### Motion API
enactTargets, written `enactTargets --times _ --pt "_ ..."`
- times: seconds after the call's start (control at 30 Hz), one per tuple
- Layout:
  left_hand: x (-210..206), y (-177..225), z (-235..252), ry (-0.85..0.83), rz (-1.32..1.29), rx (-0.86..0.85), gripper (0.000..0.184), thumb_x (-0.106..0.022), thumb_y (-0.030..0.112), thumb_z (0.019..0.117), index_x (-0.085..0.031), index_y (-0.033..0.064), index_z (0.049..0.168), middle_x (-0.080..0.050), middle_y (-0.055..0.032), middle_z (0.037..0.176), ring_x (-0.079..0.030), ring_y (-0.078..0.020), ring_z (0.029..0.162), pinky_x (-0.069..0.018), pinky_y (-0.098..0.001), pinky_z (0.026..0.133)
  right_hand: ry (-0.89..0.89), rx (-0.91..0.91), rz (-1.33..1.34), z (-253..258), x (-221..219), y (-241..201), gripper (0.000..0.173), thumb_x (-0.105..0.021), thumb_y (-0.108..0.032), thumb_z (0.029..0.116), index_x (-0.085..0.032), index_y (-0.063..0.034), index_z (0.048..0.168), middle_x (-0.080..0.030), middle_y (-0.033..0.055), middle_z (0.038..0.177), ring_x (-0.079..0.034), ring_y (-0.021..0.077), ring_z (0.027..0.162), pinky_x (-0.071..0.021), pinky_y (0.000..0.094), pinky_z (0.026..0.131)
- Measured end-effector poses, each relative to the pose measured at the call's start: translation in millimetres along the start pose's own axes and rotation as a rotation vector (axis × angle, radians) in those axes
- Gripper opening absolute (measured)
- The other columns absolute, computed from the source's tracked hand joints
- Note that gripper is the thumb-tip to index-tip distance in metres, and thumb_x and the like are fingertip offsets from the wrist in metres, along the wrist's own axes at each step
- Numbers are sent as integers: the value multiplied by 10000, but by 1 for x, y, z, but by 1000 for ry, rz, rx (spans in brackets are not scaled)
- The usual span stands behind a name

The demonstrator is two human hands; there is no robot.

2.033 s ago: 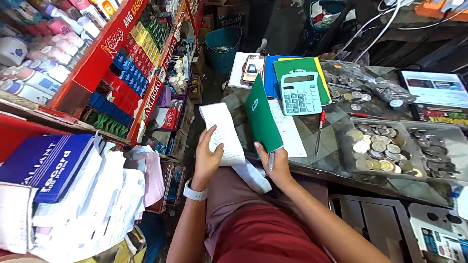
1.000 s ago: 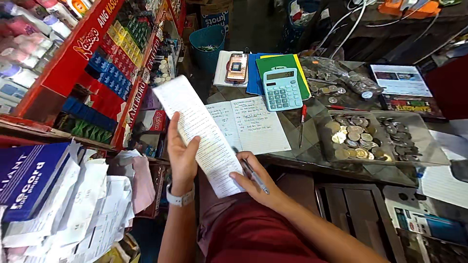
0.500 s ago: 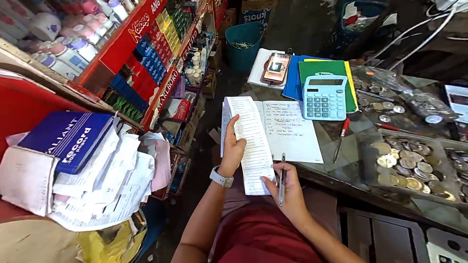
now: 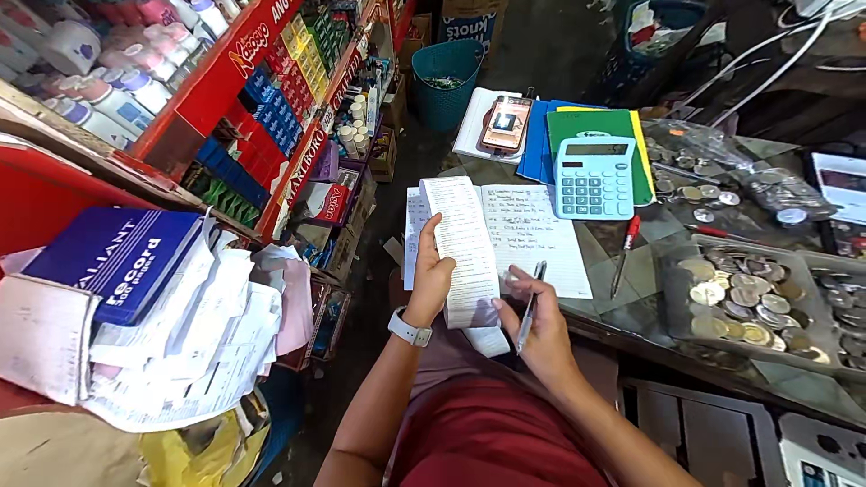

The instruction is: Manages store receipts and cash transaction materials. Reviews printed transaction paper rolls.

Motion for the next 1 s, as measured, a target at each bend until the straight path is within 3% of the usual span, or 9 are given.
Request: enactTargets --times 0.1,0.17,0.27,0.33,0.6,1.0 --pt "-3 0 -1 -13 -17 31 822 -386 -183 858 -233 145 1596 -506 -158 1456 -646 -197 1134 -566 -393 935 -28 59 50 28 5 5 386 -623 -201 989 -514 104 1201 -585 286 1373 -593 215 1292 -496 315 1045" --pt "-6 2 -2 -27 -49 53 817 -379 -189 858 -249 147 1591 -526 -156 1435 -656 -202 1115 -571 -400 931 -96 2 189 39 1 11 364 -611 -160 977 -480 81 1215 -622 199 1312 -608 135 1240 -497 279 1043" --pt "-9 7 -1 -32 -93 90 765 -372 -190 864 -334 138 1553 -575 -146 1365 -673 -195 1056 -578 -392 903 -143 -152 296 40 -5 14 295 -628 -105 946 -489 14 1178 -600 -13 951 -613 -11 854 -527 155 794" --pt "-7 9 0 -13 -86 108 709 -368 -176 884 -392 120 1528 -608 -147 1312 -681 -192 1007 -585 -391 871 -123 -174 324 33 -6 16 249 -630 -80 940 -491 -20 1137 -601 -56 855 -610 -27 761 -525 136 715" --pt "-10 6 1 -37 -84 105 639 -347 -115 952 -391 128 1541 -594 -133 1350 -673 -176 1037 -578 -387 894 45 -152 292 14 -2 11 164 -619 -36 948 -498 -3 1054 -528 -35 853 -537 -35 699 -477 103 641" --pt "-13 7 -2 -51 -94 81 688 -391 -112 958 -306 181 1574 -568 -119 1381 -684 -182 1038 -585 -392 898 103 -101 214 15 -2 2 93 -577 -8 970 -511 24 1027 -537 -19 845 -531 -52 715 -462 84 663"
Point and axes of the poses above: each hand's wrist, its own z-axis towards the middle knuckle, its own x-axis out of the back of the hand, y = z × x, the point moved 5 cm from there along z, towards the middle knuckle
